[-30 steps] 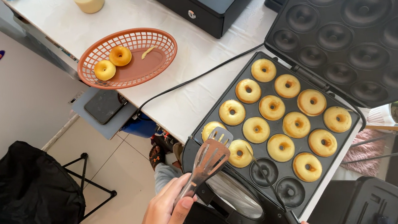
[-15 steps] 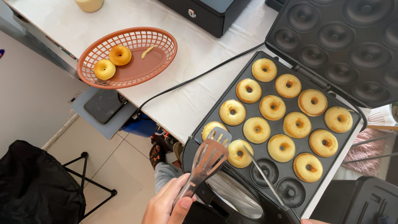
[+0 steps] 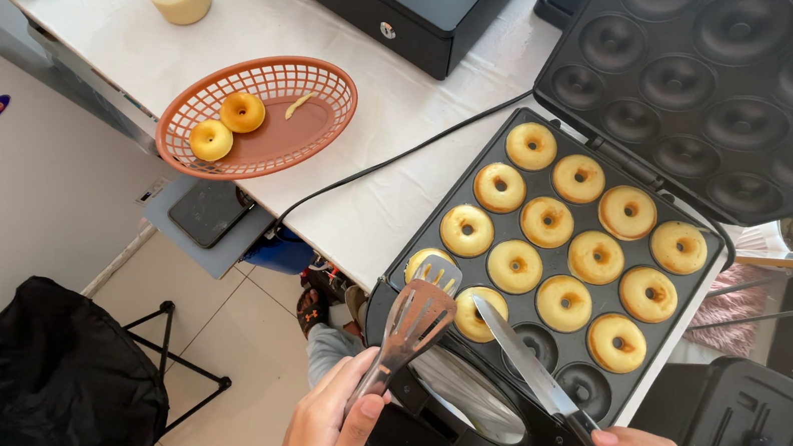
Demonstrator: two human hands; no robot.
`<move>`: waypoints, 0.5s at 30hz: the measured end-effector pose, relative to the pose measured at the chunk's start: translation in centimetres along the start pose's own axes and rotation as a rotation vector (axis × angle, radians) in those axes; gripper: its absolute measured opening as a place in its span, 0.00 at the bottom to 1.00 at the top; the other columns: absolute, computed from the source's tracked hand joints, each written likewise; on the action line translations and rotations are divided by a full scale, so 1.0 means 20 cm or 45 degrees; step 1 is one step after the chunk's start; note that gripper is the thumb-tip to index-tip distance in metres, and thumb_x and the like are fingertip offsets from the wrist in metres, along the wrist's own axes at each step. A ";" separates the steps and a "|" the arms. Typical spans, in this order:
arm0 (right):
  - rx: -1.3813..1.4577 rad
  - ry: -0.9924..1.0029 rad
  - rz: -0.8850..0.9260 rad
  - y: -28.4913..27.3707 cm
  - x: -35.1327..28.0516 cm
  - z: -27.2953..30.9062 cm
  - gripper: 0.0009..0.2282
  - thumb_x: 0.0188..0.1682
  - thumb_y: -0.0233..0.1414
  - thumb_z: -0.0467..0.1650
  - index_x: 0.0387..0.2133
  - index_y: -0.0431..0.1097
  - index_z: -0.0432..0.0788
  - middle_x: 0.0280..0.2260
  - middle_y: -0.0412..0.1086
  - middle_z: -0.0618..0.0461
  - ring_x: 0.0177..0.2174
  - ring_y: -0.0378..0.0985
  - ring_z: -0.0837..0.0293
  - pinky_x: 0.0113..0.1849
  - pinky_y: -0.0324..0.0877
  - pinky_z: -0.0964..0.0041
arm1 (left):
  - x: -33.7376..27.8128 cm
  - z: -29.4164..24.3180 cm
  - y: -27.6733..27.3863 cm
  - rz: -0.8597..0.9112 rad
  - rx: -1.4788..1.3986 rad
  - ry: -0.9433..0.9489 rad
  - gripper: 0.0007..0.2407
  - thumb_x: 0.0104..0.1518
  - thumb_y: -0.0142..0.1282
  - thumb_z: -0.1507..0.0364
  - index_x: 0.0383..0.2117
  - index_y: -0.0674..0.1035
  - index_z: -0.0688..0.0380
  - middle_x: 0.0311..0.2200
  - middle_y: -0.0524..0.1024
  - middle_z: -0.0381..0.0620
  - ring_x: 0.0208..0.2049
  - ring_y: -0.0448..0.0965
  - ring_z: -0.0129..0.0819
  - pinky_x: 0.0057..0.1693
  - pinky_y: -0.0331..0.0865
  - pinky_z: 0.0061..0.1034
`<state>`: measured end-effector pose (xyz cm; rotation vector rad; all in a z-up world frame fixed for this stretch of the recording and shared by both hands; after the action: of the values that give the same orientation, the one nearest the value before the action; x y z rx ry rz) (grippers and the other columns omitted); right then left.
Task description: Making small donuts using a donut maker machine and transferring them to a basket.
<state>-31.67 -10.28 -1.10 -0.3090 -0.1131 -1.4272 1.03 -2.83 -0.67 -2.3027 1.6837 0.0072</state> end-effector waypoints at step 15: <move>0.182 0.021 0.047 -0.13 -0.07 -0.16 0.08 0.59 0.48 0.28 0.38 0.68 0.32 0.42 0.73 0.31 0.36 0.84 0.46 0.48 0.81 0.48 | 0.01 -0.13 -0.03 -0.023 -0.008 0.059 0.28 0.64 0.43 0.53 0.57 0.74 0.68 0.35 0.81 0.47 0.37 0.83 0.31 0.48 0.74 0.24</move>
<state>-34.72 -10.19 -4.16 -0.1812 -0.1942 -1.3774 1.17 -3.50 2.00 -2.3398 1.6873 -0.0456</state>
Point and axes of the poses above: each hand's wrist, its own x-axis towards the middle knuckle, its own y-axis out of the palm, z = x × y, the point moved 3 cm from there along x, towards the middle knuckle
